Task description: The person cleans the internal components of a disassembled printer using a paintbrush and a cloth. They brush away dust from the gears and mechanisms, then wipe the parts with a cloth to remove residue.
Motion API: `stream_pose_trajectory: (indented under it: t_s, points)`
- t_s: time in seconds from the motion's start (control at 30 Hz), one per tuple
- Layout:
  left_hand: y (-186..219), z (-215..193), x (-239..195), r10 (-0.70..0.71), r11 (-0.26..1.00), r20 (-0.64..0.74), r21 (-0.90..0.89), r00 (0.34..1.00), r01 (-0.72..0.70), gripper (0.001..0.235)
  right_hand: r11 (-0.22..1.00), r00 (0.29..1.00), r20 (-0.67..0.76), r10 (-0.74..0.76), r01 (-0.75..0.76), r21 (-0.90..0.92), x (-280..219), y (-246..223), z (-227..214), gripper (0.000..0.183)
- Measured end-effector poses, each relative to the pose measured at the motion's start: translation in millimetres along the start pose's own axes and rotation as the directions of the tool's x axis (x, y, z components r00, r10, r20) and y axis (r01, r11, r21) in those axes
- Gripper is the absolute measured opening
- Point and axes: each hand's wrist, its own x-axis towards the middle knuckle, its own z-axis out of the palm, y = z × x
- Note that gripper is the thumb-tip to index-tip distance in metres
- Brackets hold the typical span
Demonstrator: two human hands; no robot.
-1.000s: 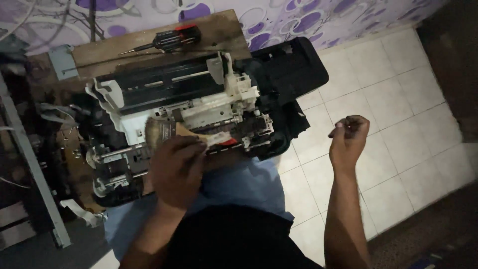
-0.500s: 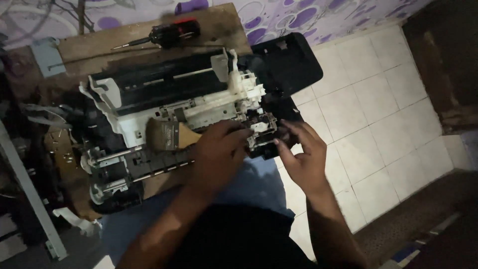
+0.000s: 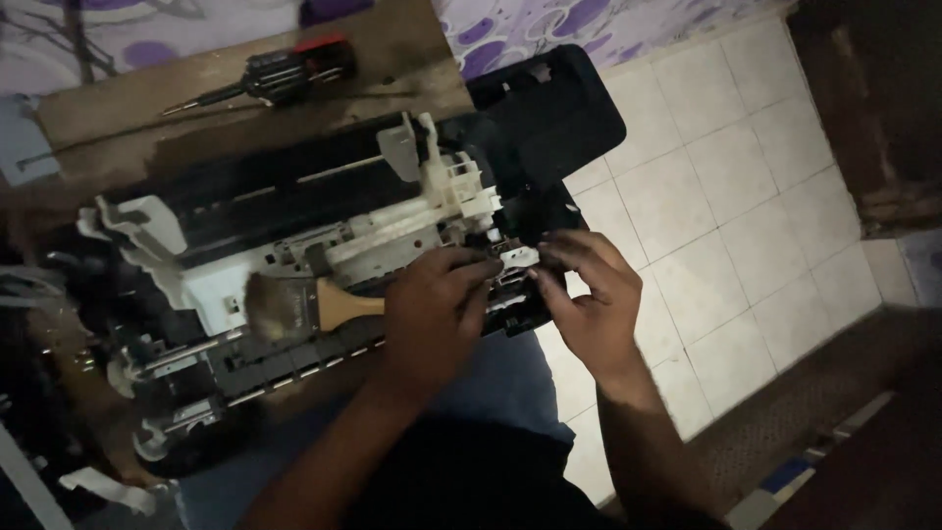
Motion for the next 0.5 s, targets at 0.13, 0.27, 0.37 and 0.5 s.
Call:
stream_pose_trajectory:
  t_s: [0.13, 0.27, 0.37, 0.5]
  points:
    - [1.9, 4.2, 3.7, -0.021, 1.0, -0.012, -0.009, 1.0, 0.021, 0.019, 0.997, 0.999, 0.018, -0.027, 0.029, -0.073, -1.1, 10.4, 1.4, 0.019]
    - [5.1, -3.8, 9.7, -0.046, 0.997, 0.087, 0.069, 0.995, 0.04, 0.021, 0.995, 0.997, 0.063, -0.044, 0.049, -0.092, 4.1, 19.8, 2.5, 0.011]
    - [6.7, -11.1, 9.4, -0.046, 0.988, 0.051, 0.149, 0.998, 0.038, 0.021, 0.987, 0.992, 0.092, -0.09, 0.102, -0.126, 11.0, 31.9, 1.7, 0.007]
    - [9.6, -23.2, 17.8, -0.085, 0.968, 0.051, 0.242, 0.995, 0.07, 0.017, 0.942, 0.965, 0.143, -0.22, 0.248, -0.225, 24.4, 47.6, 4.3, 0.007]
